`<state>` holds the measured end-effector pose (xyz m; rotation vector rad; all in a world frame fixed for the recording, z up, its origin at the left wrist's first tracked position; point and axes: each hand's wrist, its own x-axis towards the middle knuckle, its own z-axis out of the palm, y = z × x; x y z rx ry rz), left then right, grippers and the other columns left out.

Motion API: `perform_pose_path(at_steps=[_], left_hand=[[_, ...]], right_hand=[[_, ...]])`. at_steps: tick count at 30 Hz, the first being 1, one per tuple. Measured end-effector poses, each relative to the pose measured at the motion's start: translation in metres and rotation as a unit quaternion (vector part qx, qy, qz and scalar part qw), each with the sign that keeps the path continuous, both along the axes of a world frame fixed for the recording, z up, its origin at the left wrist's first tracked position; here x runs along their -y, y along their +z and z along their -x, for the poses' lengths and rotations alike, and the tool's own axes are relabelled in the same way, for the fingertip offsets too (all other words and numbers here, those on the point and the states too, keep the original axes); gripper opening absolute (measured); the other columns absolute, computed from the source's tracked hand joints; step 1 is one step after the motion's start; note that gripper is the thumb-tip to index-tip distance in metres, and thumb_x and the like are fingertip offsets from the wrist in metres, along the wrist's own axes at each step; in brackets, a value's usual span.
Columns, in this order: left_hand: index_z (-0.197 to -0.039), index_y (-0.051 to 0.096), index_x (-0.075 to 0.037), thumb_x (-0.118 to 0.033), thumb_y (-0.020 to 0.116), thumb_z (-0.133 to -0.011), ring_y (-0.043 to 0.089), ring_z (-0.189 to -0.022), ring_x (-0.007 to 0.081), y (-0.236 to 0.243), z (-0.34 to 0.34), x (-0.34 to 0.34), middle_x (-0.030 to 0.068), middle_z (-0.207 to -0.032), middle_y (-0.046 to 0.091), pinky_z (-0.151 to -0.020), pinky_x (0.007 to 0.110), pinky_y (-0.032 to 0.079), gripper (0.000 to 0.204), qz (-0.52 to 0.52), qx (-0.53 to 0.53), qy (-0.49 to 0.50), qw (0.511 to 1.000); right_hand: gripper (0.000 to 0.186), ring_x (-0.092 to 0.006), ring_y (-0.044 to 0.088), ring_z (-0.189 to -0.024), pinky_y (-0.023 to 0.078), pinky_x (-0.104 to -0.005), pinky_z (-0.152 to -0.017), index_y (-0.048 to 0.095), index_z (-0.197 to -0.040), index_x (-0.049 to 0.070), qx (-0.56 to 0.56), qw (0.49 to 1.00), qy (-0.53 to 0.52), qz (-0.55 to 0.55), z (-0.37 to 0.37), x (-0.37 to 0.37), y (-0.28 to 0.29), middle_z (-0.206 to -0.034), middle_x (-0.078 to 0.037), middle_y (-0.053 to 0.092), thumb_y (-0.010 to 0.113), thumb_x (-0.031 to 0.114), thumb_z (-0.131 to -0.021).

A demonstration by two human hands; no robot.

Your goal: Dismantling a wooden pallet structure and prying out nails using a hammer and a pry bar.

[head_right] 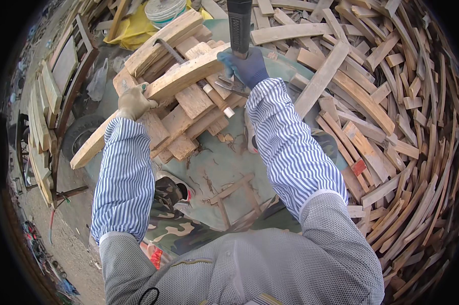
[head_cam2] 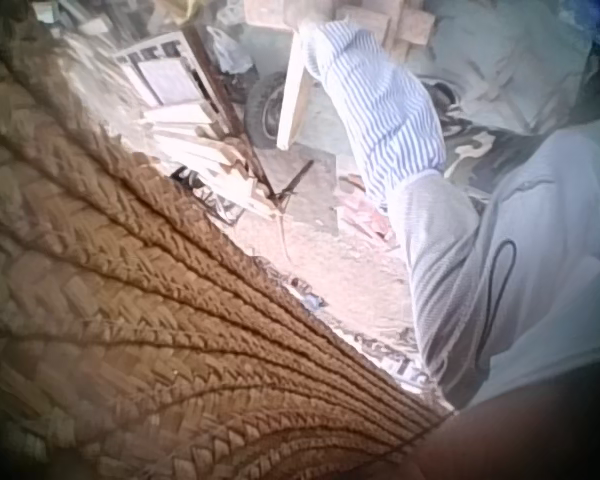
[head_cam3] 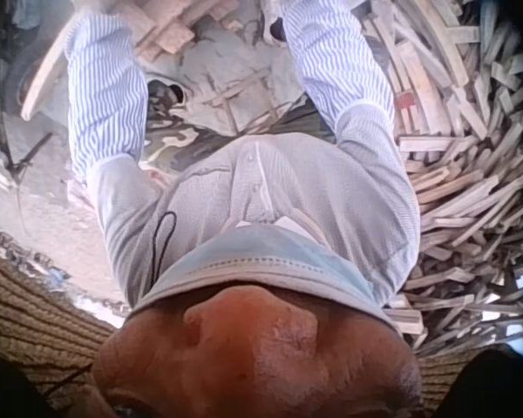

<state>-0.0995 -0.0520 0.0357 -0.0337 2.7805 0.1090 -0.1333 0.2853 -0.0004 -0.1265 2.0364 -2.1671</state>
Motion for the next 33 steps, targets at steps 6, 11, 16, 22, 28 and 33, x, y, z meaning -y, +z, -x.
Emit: perform_pose_path(at_steps=[6, 11, 16, 22, 28, 33], left_hand=[[-0.125, 0.066, -0.012, -0.037, 0.077, -0.065, 0.067, -0.105, 0.0310, 0.001, 0.003, 0.004, 0.0161, -0.111, 0.072, -0.094, 0.040, 0.050, 0.066, -0.017, -0.009, -0.005, 1.000], [-0.125, 0.066, -0.013, -0.037, 0.077, -0.066, 0.067, -0.104, 0.0313, 0.003, 0.002, 0.002, 0.0164, -0.109, 0.072, -0.094, 0.040, 0.050, 0.065, 0.009, 0.013, -0.009, 1.000], [-0.119, 0.067, -0.014, -0.037, 0.077, -0.066, 0.068, -0.102, 0.0320, 0.002, 0.001, 0.002, 0.0167, -0.107, 0.072, -0.092, 0.041, 0.051, 0.059, 0.017, -0.002, -0.004, 1.000], [-0.108, 0.067, -0.012, -0.036, 0.078, -0.065, 0.068, -0.098, 0.0337, 0.000, -0.004, 0.003, 0.0159, -0.100, 0.072, -0.087, 0.043, 0.051, 0.051, -0.011, -0.019, -0.024, 0.999], [-0.106, 0.068, -0.012, -0.035, 0.077, -0.067, 0.068, -0.097, 0.0333, 0.005, -0.009, 0.000, 0.0135, -0.099, 0.073, -0.087, 0.043, 0.051, 0.046, -0.010, -0.038, -0.014, 0.999], [-0.109, 0.067, -0.013, -0.037, 0.078, -0.066, 0.069, -0.091, 0.0341, -0.001, -0.008, -0.001, 0.0155, -0.095, 0.072, -0.083, 0.044, 0.052, 0.051, -0.003, -0.063, -0.024, 0.998]], right_hand=[[0.027, -0.0138, 0.040, -0.054, 0.047, -0.0352, -0.062, 0.059, -0.089, 0.002, 0.007, 0.908, -0.287, 0.306, -0.022, -0.084, 0.029, -0.059, 0.002, 0.035, 0.065, 0.028, -0.095], [0.030, -0.0140, 0.043, -0.056, 0.049, -0.0394, -0.067, 0.059, -0.089, 0.002, -0.006, 0.896, -0.311, 0.315, -0.001, -0.111, 0.015, -0.059, 0.004, 0.034, 0.059, 0.031, -0.100], [0.030, -0.0153, 0.043, -0.056, 0.049, -0.0399, -0.066, 0.059, -0.090, 0.002, 0.020, 0.904, -0.296, 0.307, 0.014, -0.102, 0.005, -0.060, 0.003, 0.036, 0.061, 0.030, -0.098], [0.033, -0.0152, 0.046, -0.057, 0.050, -0.0385, -0.064, 0.058, -0.091, -0.001, 0.016, 0.891, -0.307, 0.335, 0.034, -0.106, -0.012, -0.063, 0.002, 0.040, 0.061, 0.031, -0.098], [0.029, -0.0141, 0.045, -0.056, 0.051, -0.0408, -0.067, 0.057, -0.096, -0.004, 0.055, 0.912, -0.239, 0.328, 0.073, -0.123, -0.012, -0.062, 0.003, 0.039, 0.061, 0.025, -0.098], [0.032, -0.0137, 0.046, -0.053, 0.052, -0.0418, -0.071, 0.057, -0.096, -0.004, 0.090, 0.906, -0.248, 0.332, 0.116, -0.128, -0.026, -0.060, 0.002, 0.043, 0.062, 0.027, -0.096]])
